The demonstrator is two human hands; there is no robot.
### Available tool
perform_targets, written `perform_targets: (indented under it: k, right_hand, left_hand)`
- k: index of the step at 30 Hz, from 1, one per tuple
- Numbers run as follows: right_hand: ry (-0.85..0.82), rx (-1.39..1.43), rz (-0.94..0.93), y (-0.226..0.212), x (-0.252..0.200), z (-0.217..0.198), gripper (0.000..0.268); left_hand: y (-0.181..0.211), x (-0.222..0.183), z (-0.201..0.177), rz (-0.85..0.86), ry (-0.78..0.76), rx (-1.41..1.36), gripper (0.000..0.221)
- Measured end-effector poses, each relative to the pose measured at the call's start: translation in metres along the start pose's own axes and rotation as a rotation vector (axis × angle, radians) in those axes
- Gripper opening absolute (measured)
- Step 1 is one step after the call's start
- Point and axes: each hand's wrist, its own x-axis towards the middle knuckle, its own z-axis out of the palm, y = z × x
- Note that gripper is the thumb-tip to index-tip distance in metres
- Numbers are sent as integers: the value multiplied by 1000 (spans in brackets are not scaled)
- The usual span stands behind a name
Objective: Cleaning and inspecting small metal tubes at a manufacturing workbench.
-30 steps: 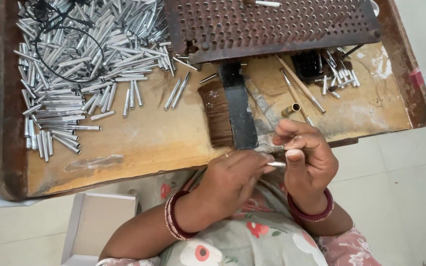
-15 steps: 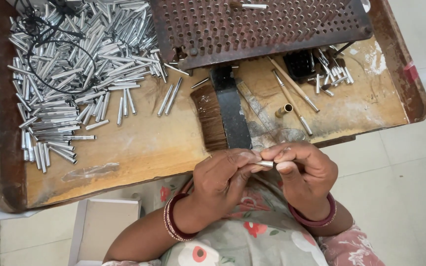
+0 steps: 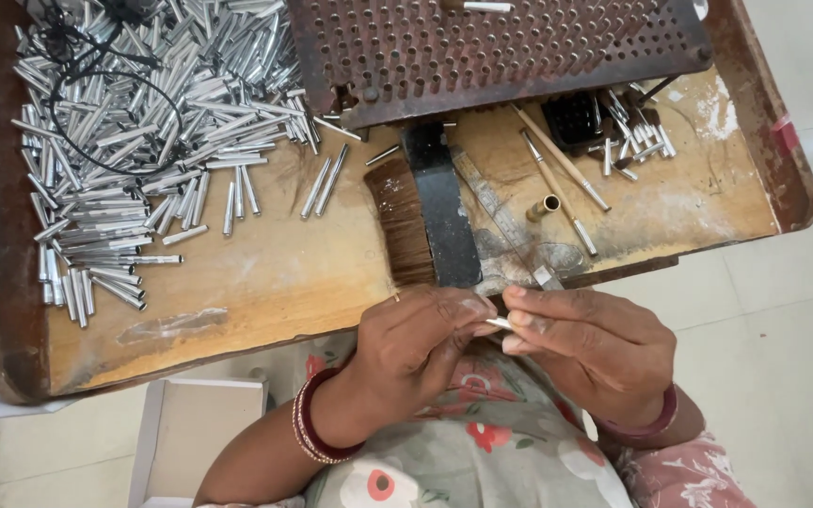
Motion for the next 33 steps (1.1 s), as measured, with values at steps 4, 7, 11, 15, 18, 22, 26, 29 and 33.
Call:
perform_targets:
  k: [4,7,11,15,18,22,26,29,33]
  right_hand:
    - [-32,-19,33,-5,17,3,75]
    - [257,317,203,13,-17,14,56]
    - [207,92,141,24,-42,18,30]
    - [340,106,-171,25,-24,42,78]
    - [72,-143,-148,20,-30,41,91]
    - [204,-160,-236,37,-41,50,101]
    - [134,-250,-237,42,-40,55,102]
    - [152,-192,-260,35,-26,51,95]
    - [190,101,3,29,-41,42,31]
  left_hand:
    - [-2,-2,1,9,89,9,24]
    - [-5,-5,4,-34,107,1,23]
    - [-3,-11,9,-87,114,-77,20]
    - [0,-13,6,-173,106,-170,16]
    - [3,-14,6,-233,106,-239,14]
    - [3,-14,9,-303,97,-271,13]
    - [3,-11,9,-273,116,-279,12]
    - [5,-11,9,-259,128,-273,12]
    - [2,-11,11,-239,78,-264,10]
